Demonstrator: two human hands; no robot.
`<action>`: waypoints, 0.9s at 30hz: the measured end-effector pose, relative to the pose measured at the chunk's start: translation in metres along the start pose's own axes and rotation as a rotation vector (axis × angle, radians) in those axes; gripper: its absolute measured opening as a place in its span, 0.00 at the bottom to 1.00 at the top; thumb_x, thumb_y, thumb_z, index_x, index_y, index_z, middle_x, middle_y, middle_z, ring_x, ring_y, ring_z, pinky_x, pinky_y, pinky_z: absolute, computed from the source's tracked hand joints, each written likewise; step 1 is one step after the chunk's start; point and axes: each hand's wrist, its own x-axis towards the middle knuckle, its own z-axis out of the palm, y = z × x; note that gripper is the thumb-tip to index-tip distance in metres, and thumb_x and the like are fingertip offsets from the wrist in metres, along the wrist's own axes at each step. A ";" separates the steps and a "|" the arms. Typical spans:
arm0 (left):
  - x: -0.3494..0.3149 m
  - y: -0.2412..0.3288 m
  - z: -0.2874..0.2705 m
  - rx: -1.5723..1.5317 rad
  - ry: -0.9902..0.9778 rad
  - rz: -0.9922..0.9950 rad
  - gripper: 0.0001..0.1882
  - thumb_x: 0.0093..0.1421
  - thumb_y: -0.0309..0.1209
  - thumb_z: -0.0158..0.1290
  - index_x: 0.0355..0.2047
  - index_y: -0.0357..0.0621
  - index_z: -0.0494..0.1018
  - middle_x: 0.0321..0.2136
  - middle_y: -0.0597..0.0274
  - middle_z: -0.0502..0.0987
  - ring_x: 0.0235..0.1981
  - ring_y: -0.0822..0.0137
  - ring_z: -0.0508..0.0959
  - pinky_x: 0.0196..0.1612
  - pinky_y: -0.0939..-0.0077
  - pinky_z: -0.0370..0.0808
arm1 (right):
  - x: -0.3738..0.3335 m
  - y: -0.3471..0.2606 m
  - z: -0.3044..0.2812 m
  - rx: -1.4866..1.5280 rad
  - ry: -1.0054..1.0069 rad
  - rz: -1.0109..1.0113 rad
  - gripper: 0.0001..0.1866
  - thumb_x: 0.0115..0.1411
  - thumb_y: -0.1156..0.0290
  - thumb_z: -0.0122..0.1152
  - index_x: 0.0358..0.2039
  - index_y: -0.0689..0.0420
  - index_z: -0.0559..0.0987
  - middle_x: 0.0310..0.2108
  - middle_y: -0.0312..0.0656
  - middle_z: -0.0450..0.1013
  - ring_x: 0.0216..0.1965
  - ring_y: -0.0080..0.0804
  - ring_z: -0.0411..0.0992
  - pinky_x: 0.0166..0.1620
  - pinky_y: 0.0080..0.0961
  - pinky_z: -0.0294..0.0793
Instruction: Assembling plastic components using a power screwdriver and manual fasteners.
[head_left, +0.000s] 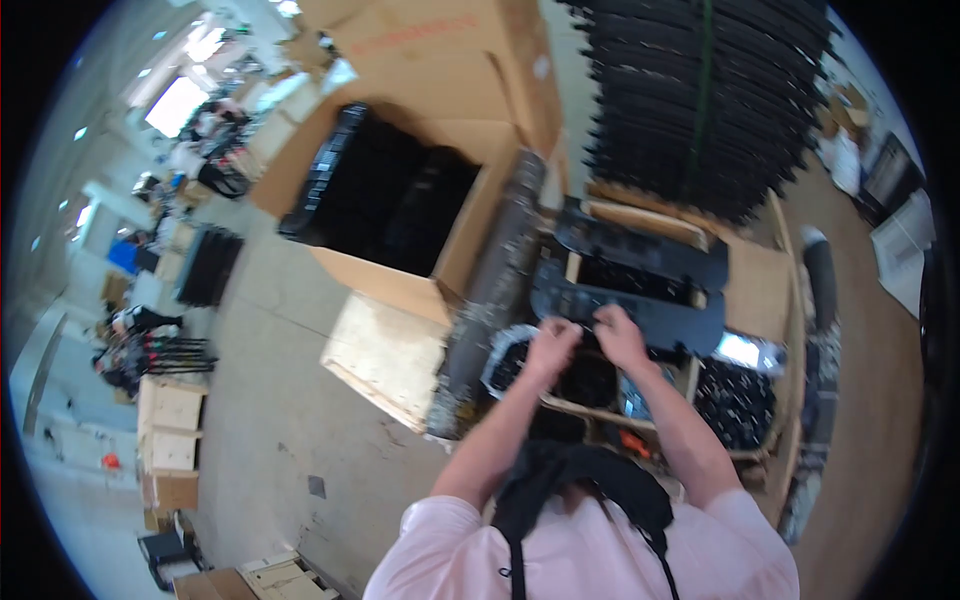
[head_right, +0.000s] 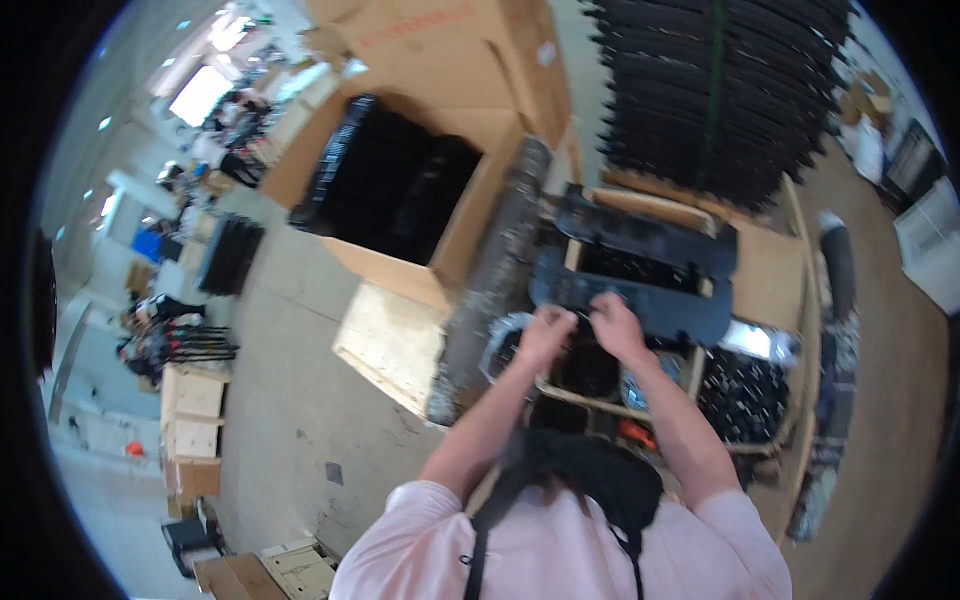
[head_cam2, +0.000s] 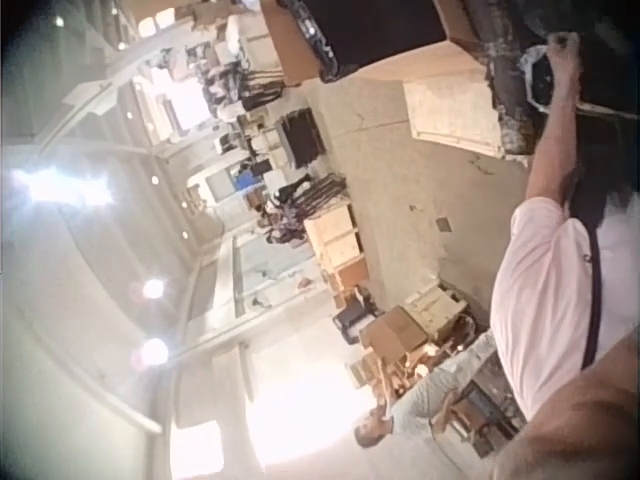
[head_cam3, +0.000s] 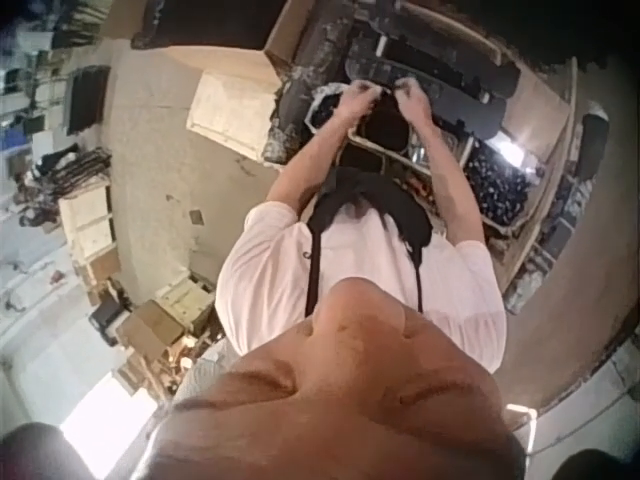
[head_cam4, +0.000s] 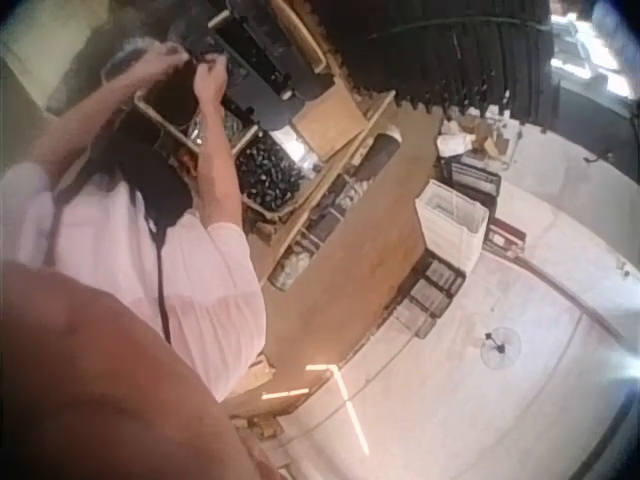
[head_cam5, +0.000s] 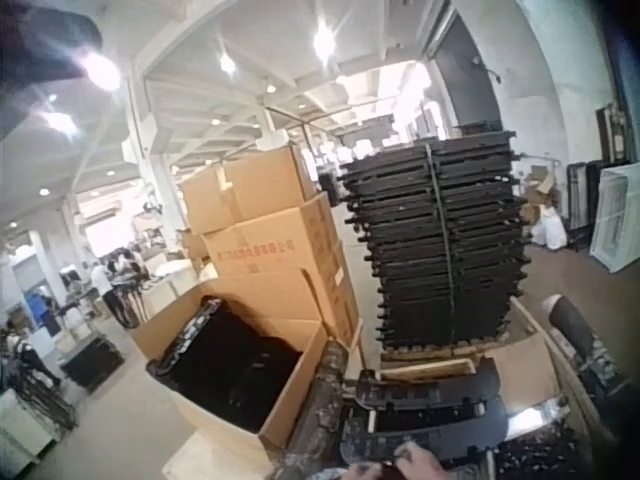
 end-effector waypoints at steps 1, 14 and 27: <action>-0.013 0.000 0.021 -0.378 -0.058 -0.117 0.11 0.65 0.37 0.61 0.41 0.48 0.73 0.25 0.73 0.71 0.23 0.77 0.68 0.23 0.81 0.65 | 0.001 0.046 -0.010 0.056 0.070 -0.106 0.14 0.64 0.71 0.58 0.49 0.58 0.79 0.39 0.45 0.81 0.36 0.39 0.81 0.40 0.37 0.79; -0.079 -0.080 0.046 -0.591 -0.430 -0.216 0.19 0.71 0.31 0.56 0.61 0.41 0.73 0.44 0.71 0.78 0.40 0.79 0.75 0.40 0.84 0.73 | -0.112 0.048 -0.060 1.150 -0.160 0.791 0.08 0.73 0.65 0.59 0.48 0.51 0.77 0.43 0.38 0.81 0.45 0.31 0.80 0.41 0.26 0.83; -0.080 -0.092 0.058 0.122 -0.413 -0.068 0.17 0.72 0.37 0.54 0.56 0.43 0.71 0.32 0.68 0.76 0.23 0.79 0.70 0.24 0.81 0.67 | -0.123 0.055 -0.046 0.781 -0.147 0.530 0.09 0.71 0.61 0.62 0.36 0.49 0.75 0.22 0.29 0.71 0.19 0.19 0.67 0.22 0.19 0.64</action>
